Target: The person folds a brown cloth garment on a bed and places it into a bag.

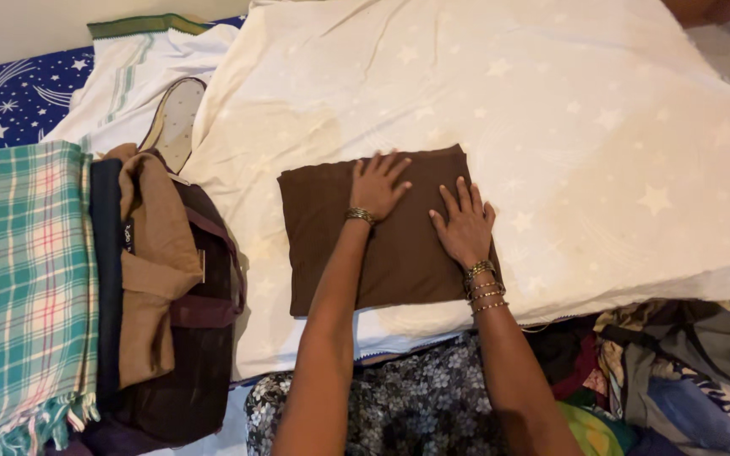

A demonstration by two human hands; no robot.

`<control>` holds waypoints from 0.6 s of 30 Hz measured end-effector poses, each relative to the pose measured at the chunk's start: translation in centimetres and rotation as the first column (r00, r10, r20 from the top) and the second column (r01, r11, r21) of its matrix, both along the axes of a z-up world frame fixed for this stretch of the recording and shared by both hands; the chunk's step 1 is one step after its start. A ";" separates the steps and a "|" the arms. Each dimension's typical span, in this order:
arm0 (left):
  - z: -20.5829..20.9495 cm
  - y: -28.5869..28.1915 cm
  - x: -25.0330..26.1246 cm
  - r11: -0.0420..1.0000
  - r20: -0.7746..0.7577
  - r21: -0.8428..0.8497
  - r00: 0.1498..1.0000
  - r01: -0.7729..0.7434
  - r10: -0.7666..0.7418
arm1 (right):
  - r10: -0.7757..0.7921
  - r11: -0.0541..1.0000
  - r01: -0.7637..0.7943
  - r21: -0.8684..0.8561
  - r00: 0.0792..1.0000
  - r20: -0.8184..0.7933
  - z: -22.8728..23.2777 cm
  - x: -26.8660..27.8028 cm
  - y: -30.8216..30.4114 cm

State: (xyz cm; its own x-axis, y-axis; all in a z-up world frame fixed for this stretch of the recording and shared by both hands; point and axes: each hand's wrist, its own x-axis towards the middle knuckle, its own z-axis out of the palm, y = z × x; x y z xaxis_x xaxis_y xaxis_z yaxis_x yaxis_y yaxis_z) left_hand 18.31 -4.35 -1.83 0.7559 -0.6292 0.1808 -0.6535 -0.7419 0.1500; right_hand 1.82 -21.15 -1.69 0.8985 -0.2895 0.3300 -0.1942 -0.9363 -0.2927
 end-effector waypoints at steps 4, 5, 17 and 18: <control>0.6 2.2 -0.9 0.977 0.077 -0.029 0.974 -0.212 0.214 | -0.011 1.000 0.010 -0.014 1.000 -0.007 -0.3 -0.1 0.2; 0.9 3.1 -2.0 0.964 0.105 -0.030 0.958 -0.264 0.265 | -0.015 1.000 0.014 -0.007 1.000 -0.007 -0.4 -0.2 0.3; 2.0 15.9 -18.8 0.864 -0.021 -0.186 0.881 -0.469 0.474 | -0.012 0.999 0.013 -0.046 1.000 0.026 -1.5 0.8 -0.5; 1.8 16.5 -19.5 0.852 -0.038 -0.190 0.871 -0.488 0.490 | -0.007 0.998 0.009 -0.056 1.000 0.025 -1.9 0.7 -0.5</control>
State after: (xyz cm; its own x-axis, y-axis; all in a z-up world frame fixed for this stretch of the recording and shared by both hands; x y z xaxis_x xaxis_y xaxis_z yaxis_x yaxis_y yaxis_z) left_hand -1.19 12.12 -0.07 0.9542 -0.1328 0.2679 -0.2165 -0.9248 0.3127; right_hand 2.52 -21.64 -3.58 0.8875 -0.2769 0.3684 -0.1949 -0.9499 -0.2445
